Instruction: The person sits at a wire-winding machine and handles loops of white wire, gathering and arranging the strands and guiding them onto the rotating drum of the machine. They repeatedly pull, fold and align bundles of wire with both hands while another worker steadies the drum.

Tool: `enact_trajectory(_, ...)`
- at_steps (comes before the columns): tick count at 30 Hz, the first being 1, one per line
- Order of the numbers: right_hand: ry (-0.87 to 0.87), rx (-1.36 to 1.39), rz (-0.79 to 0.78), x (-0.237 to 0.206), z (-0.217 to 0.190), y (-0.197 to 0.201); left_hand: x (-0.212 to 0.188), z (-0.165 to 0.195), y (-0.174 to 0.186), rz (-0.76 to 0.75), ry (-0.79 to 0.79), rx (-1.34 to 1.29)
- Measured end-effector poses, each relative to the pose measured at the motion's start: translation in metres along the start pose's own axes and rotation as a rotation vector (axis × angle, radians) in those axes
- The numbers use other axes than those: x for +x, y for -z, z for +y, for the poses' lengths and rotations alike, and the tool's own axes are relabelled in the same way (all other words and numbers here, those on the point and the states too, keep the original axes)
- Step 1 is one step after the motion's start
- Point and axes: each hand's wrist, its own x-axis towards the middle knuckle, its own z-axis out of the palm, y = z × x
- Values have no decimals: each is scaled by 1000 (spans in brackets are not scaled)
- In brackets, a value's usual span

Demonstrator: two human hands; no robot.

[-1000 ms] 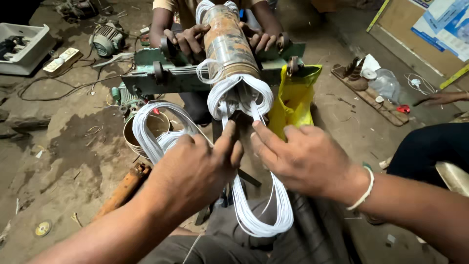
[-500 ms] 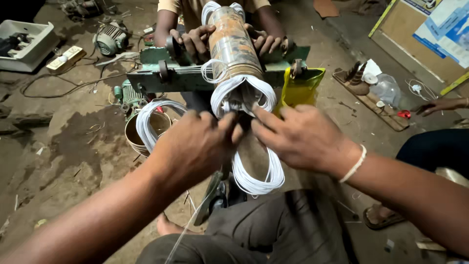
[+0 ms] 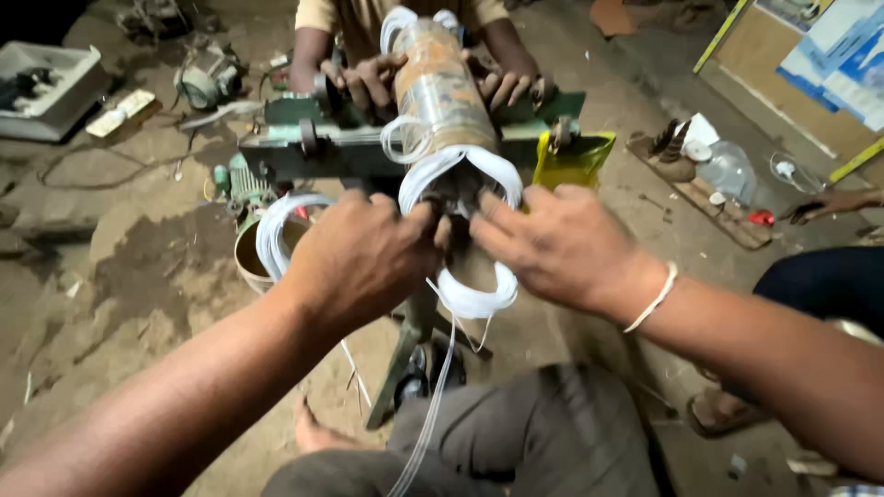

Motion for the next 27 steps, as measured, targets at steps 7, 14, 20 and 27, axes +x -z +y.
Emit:
enact_trajectory(7, 47, 133, -16, -24, -15, 25, -20, 24, 4, 117, -33, -23)
enact_trajectory(14, 147, -101, 39, -24, -9, 20, -19, 30, 4, 276, 27, 144)
enact_trajectory(20, 76, -21, 77, -7, 10, -1, -2, 11, -25, 220, 98, 7)
enact_trajectory(27, -32, 150, 35, -21, -10, 7, 4, 18, -19, 196, 135, -69)
